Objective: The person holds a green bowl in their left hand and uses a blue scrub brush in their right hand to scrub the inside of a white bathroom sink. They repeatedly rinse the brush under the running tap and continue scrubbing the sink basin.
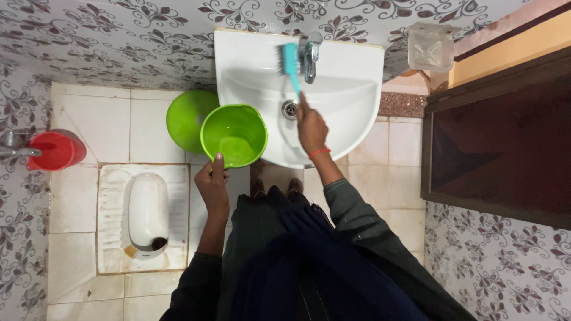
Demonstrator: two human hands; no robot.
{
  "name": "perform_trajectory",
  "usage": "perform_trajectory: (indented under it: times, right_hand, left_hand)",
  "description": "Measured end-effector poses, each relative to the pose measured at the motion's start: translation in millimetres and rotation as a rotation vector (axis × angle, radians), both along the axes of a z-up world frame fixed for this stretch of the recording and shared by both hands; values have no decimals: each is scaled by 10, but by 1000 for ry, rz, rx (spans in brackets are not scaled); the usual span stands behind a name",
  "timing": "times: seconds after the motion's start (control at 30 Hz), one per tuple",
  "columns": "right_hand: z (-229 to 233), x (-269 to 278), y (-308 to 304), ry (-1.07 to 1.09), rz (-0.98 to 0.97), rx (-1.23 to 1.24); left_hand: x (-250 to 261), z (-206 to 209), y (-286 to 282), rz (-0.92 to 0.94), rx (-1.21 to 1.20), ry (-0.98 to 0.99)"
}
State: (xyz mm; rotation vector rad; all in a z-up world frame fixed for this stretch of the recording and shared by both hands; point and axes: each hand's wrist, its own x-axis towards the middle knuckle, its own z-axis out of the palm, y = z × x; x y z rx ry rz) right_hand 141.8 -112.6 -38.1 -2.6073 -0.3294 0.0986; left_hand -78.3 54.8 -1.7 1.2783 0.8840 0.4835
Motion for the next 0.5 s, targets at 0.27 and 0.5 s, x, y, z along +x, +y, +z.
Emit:
perform_trajectory:
  times: [0.27,0.5]
  right_hand:
    - [-175,54,393,153,156,219]
    - [-479,-401,349,432,302,188]
  left_hand:
    - [-47,-1,-51,-11,-27,-1]
    - [-66,64,-96,55,-51,3]
